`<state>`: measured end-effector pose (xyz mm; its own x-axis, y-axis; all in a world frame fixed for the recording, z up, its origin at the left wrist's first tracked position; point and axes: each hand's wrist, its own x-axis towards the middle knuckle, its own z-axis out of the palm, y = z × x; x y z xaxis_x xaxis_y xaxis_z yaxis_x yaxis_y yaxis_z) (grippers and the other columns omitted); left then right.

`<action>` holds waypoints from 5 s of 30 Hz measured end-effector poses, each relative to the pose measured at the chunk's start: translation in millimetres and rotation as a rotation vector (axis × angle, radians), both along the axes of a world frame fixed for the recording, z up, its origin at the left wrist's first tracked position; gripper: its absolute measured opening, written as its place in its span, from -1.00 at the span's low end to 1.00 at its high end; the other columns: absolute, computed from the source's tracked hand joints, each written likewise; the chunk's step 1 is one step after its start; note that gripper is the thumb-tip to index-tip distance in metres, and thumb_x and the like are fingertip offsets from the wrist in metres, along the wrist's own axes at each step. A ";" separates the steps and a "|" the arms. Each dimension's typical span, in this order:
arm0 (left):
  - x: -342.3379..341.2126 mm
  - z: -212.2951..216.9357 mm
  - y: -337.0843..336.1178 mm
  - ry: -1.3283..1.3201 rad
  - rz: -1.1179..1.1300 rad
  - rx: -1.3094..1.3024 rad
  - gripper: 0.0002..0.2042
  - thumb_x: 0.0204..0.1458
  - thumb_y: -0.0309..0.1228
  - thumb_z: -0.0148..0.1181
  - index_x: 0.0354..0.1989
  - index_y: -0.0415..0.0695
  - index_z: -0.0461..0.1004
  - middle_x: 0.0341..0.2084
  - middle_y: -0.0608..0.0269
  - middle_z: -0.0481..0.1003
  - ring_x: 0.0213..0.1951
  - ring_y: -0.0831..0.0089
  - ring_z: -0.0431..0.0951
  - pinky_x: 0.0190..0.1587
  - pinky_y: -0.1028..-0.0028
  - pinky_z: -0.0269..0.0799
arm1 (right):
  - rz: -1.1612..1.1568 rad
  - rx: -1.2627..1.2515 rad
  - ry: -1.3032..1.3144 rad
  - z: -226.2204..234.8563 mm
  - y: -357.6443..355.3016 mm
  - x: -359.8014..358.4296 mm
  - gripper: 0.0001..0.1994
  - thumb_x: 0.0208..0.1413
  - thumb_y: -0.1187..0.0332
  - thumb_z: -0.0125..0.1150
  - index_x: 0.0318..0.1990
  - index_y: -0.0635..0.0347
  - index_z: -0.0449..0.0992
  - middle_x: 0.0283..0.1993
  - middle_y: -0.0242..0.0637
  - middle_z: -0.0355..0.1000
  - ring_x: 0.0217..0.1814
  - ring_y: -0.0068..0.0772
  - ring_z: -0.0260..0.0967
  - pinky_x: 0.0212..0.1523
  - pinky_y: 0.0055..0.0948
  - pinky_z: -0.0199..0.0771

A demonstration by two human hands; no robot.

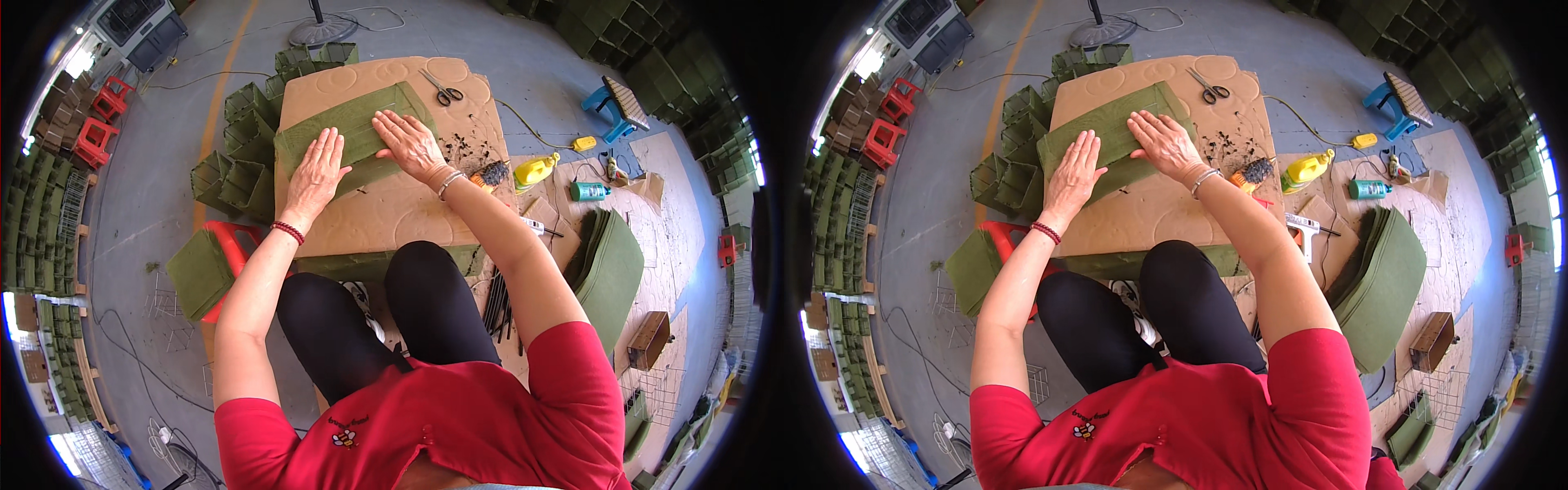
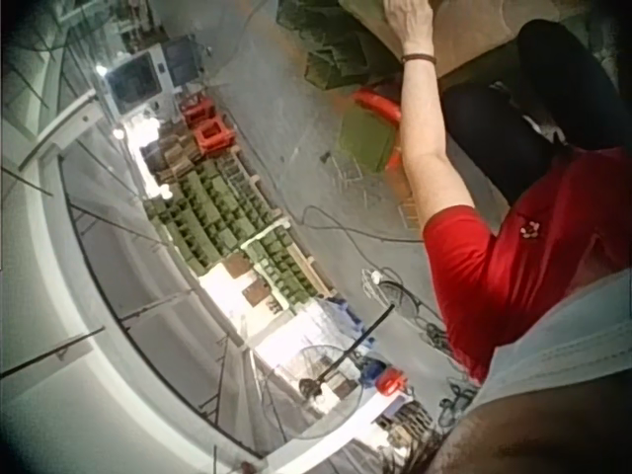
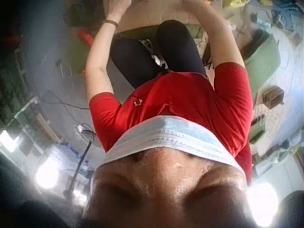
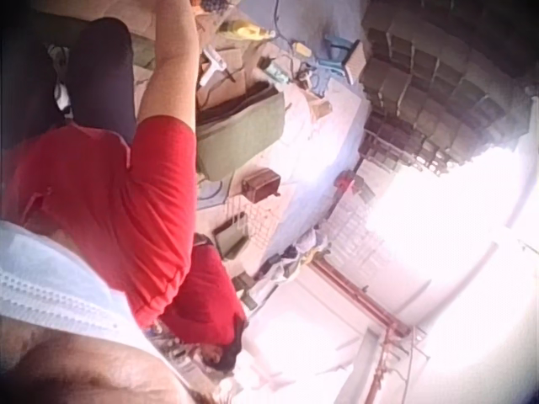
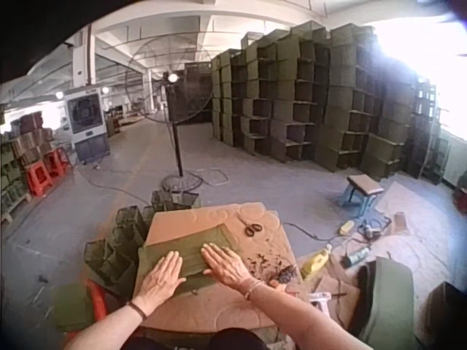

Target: The recorder is assembling a wire-framed green fabric container or shade using a hot glue gun.

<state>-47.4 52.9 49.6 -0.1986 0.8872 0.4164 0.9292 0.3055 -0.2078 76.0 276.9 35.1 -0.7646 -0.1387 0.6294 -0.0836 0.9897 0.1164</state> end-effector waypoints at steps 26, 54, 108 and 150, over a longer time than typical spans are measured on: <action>-1.6 -7.1 -13.4 0.028 -0.037 0.119 -0.40 0.15 -0.22 0.18 0.32 -0.25 0.23 0.32 0.06 0.26 0.36 0.23 0.24 0.37 0.30 0.20 | 0.062 -0.035 -0.069 11.3 -8.2 35.4 -0.55 0.23 0.27 0.13 0.24 0.24 0.35 0.30 -0.14 0.35 0.39 -0.18 0.25 0.33 -0.16 0.26; 4.1 -20.2 -10.2 0.073 0.056 0.163 -0.38 0.22 -0.15 0.08 0.40 -0.14 0.14 0.35 0.16 0.24 0.37 0.26 0.22 0.35 0.18 0.19 | -0.133 -0.105 -0.028 4.4 -17.7 41.9 -0.41 0.23 0.15 0.12 0.32 0.29 0.23 0.37 -0.11 0.26 0.47 -0.13 0.11 0.43 -0.05 0.04; 76.1 -68.5 -69.0 -1.068 0.273 1.116 -0.66 0.00 -0.39 0.43 -0.36 -0.41 0.39 -0.36 0.15 0.45 -0.38 0.48 0.41 -0.27 0.50 0.40 | -0.159 -0.190 -0.121 -26.7 -30.0 125.2 -0.50 0.27 0.39 -0.12 0.34 0.44 0.20 0.46 0.13 0.06 0.54 0.19 -0.09 0.48 0.00 -0.08; 32.2 -102.7 -31.6 -1.693 0.303 0.516 -0.50 0.08 0.05 0.26 -0.62 -0.19 0.53 -0.65 0.25 0.56 -0.60 0.50 0.57 -0.54 0.57 0.44 | 0.210 -0.491 -0.109 147.1 -104.2 68.2 -0.85 0.06 0.46 0.30 -0.20 0.25 0.60 -0.49 -0.01 0.47 -0.47 -0.02 0.48 -0.40 -0.26 0.49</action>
